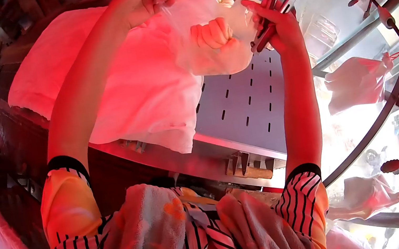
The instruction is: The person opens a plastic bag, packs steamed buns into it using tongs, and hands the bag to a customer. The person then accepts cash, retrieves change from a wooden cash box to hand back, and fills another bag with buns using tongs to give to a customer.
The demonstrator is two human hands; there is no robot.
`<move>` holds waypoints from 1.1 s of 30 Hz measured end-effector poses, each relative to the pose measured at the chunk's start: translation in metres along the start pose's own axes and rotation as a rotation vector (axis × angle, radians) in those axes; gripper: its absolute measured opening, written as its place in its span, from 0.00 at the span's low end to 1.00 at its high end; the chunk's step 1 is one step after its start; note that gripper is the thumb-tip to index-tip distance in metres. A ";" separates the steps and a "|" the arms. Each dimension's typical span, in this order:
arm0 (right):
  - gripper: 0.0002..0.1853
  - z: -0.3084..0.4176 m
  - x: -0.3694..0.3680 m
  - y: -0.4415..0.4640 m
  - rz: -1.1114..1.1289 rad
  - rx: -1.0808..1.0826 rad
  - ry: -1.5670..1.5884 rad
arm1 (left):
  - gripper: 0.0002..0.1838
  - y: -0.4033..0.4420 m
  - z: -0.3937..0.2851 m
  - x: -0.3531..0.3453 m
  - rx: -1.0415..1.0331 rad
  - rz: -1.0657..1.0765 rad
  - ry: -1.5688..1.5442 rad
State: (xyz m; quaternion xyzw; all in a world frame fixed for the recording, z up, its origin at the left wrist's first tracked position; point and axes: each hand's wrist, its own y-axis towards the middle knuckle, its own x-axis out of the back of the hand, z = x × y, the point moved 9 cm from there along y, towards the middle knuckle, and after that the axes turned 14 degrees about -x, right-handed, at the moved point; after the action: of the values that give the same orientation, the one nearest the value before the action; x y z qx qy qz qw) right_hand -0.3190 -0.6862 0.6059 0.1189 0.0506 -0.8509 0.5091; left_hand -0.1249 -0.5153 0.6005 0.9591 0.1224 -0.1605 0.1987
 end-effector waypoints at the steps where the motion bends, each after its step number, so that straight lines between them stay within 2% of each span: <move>1: 0.09 0.005 -0.033 -0.002 0.046 0.039 0.012 | 0.05 -0.016 -0.011 -0.016 -0.055 -0.054 -0.001; 3: 0.06 0.005 -0.103 -0.005 0.277 0.019 -0.239 | 0.07 -0.049 -0.026 -0.069 -0.170 -0.153 -0.001; 7: 0.08 0.015 -0.210 -0.027 0.427 0.069 -0.565 | 0.05 -0.110 -0.061 -0.067 -0.286 -0.213 0.102; 8: 0.09 0.016 -0.230 -0.035 0.351 0.052 -0.682 | 0.05 -0.125 -0.071 -0.067 -0.306 -0.221 0.092; 9: 0.12 0.016 -0.269 -0.047 0.584 0.148 -0.528 | 0.06 -0.141 -0.079 -0.067 -0.327 -0.228 0.081; 11: 0.10 0.006 -0.316 -0.051 0.731 0.051 -0.696 | 0.05 -0.184 -0.079 -0.049 -0.267 -0.384 0.159; 12: 0.10 0.007 -0.333 -0.055 0.695 0.041 -0.769 | 0.05 -0.208 -0.082 -0.033 -0.235 -0.465 0.196; 14: 0.13 -0.007 -0.364 -0.045 0.598 0.102 -0.882 | 0.06 -0.267 -0.093 -0.009 -0.169 -0.360 -0.070; 15: 0.15 -0.021 -0.379 -0.028 0.534 0.170 -0.925 | 0.07 -0.303 -0.099 0.007 -0.193 -0.514 -0.125; 16: 0.20 -0.061 -0.391 0.023 0.441 0.318 -0.937 | 0.08 -0.340 -0.101 0.014 -0.219 -0.662 -0.180; 18: 0.29 -0.155 -0.416 0.082 0.314 0.309 -1.214 | 0.07 -0.411 -0.104 0.022 -0.258 -0.915 -0.167; 19: 0.34 -0.206 -0.421 0.091 0.296 0.170 -1.336 | 0.07 -0.441 -0.105 0.020 -0.260 -1.020 -0.101; 20: 0.35 -0.259 -0.425 0.099 0.274 0.205 -1.402 | 0.06 -0.471 -0.106 0.019 -0.256 -1.113 -0.035; 21: 0.29 -0.301 -0.421 0.087 0.333 0.119 -1.487 | 0.07 -0.505 -0.101 0.035 -0.290 -1.101 -0.054; 22: 0.20 -0.355 -0.413 0.100 0.273 -0.009 -1.437 | 0.07 -0.541 -0.095 0.051 -0.309 -1.162 -0.100; 23: 0.12 -0.380 -0.409 0.103 0.299 0.019 -1.503 | 0.06 -0.574 -0.088 0.070 -0.327 -1.218 -0.149; 25: 0.11 -0.332 -0.386 0.112 0.210 0.071 -1.359 | 0.05 -0.655 -0.072 0.115 -0.351 -1.415 -0.081; 26: 0.11 -0.276 -0.360 0.126 0.108 0.123 -1.209 | 0.05 -0.695 -0.064 0.138 -0.343 -1.505 0.002; 27: 0.12 -0.211 -0.316 0.147 -0.050 0.304 -1.072 | 0.05 -0.731 -0.061 0.158 -0.339 -1.594 0.093; 30: 0.09 -0.049 -0.076 0.152 -0.576 0.491 -0.535 | 0.03 -0.777 -0.057 0.200 -0.512 -1.521 -0.182; 31: 0.09 -0.011 0.010 0.120 -0.788 0.522 -0.482 | 0.02 -0.780 -0.067 0.215 -0.548 -1.360 -0.166; 33: 0.09 0.001 0.149 0.009 -1.197 0.414 -0.558 | 0.04 -0.791 -0.083 0.240 -0.624 -1.054 -0.143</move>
State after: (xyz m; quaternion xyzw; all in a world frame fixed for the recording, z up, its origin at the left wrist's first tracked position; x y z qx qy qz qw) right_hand -0.3789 -0.8180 0.5697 -0.0582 -0.1887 -0.9764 -0.0875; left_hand -0.1194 0.2655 0.3170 0.6530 0.6075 -0.2576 0.3717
